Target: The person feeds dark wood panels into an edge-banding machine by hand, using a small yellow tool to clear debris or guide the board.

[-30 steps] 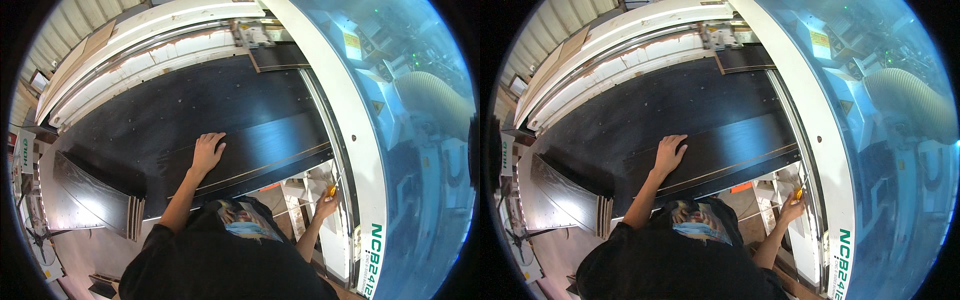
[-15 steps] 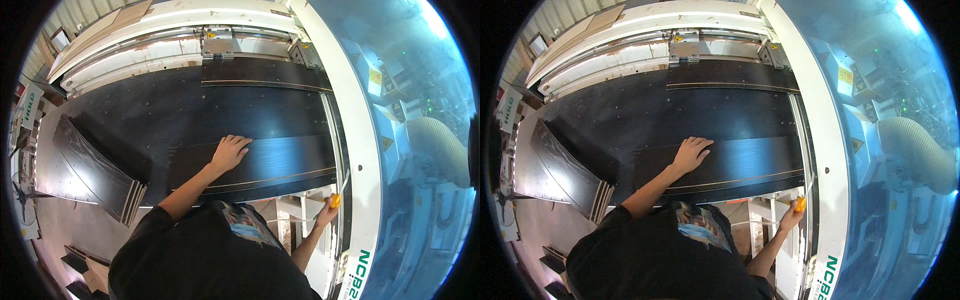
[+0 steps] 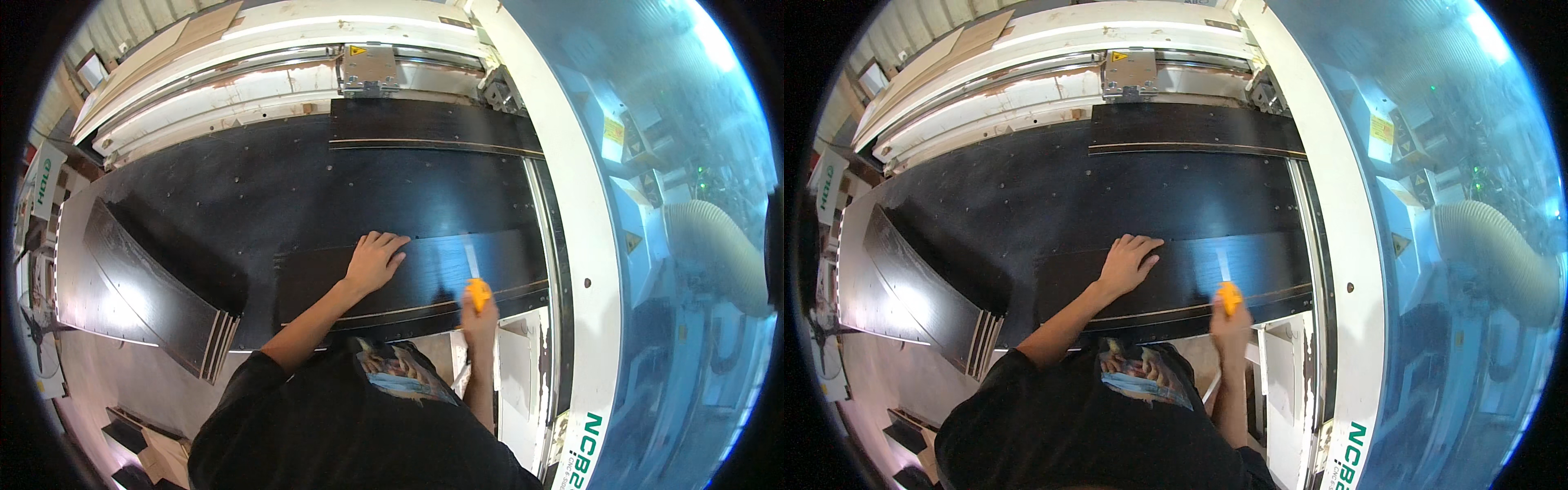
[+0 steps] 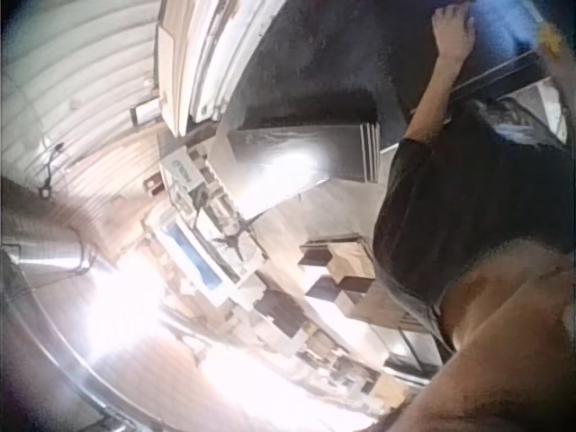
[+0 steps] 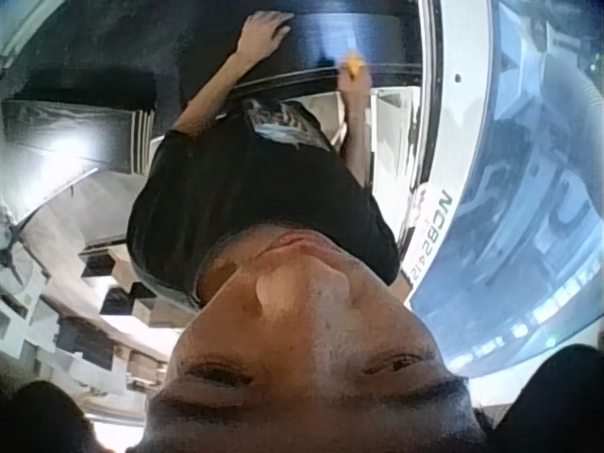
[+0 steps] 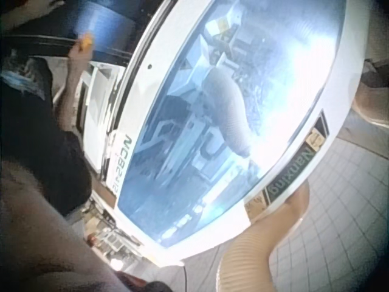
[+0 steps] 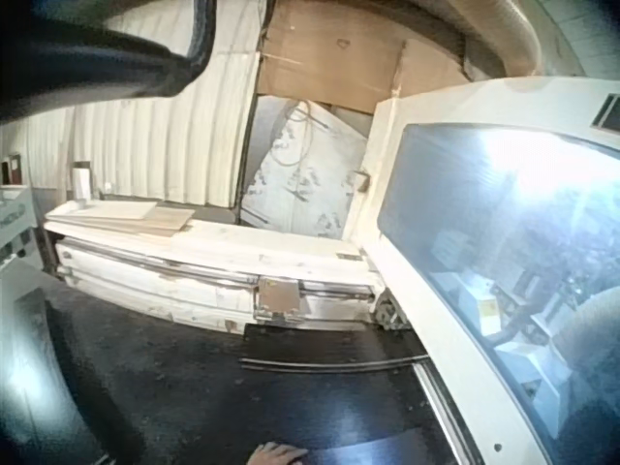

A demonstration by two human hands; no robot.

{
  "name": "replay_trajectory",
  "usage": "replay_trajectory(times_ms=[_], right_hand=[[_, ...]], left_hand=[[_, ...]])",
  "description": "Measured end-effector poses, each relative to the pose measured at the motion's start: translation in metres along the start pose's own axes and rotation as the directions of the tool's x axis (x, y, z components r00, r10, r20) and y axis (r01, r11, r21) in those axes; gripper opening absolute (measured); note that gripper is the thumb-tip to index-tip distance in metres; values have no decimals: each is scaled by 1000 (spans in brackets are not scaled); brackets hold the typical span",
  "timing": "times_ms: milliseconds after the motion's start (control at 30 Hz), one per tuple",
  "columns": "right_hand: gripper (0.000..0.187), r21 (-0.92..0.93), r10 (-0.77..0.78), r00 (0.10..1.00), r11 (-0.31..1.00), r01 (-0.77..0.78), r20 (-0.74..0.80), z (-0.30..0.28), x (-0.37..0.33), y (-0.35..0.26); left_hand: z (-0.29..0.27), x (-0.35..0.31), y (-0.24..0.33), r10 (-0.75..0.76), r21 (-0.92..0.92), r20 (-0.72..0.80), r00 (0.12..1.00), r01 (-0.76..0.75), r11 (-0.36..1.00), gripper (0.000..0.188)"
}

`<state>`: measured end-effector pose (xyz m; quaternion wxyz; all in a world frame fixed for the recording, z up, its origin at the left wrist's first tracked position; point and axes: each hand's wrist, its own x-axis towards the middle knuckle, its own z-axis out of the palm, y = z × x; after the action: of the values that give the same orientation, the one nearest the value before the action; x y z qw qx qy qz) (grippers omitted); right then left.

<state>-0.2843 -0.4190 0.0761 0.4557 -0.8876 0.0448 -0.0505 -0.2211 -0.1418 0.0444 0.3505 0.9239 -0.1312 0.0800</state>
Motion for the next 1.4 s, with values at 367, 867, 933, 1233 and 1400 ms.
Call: replay_trajectory(times_ms=[367,867,933,1233,1400], right_hand=[[47,-190,224,869,923,-335,-441,-99,-22,55],[51,-240,208,919,962,-131,335,12,4,-91],[55,-370,221,958,918,-142,181,-1,17,-78],[58,-373,223,870,926,-49,439,-1,23,-75],[63,-372,141,846,926,72,515,35,13,-84]], left_hand=[[8,207,-67,163,174,-113,980,-142,974,70],[14,193,-107,30,529,99,995,-79,845,85],[5,163,-104,17,520,103,995,-68,851,83],[-28,82,-105,25,436,30,999,-35,899,74],[-42,83,-114,48,390,45,998,-61,919,68]])
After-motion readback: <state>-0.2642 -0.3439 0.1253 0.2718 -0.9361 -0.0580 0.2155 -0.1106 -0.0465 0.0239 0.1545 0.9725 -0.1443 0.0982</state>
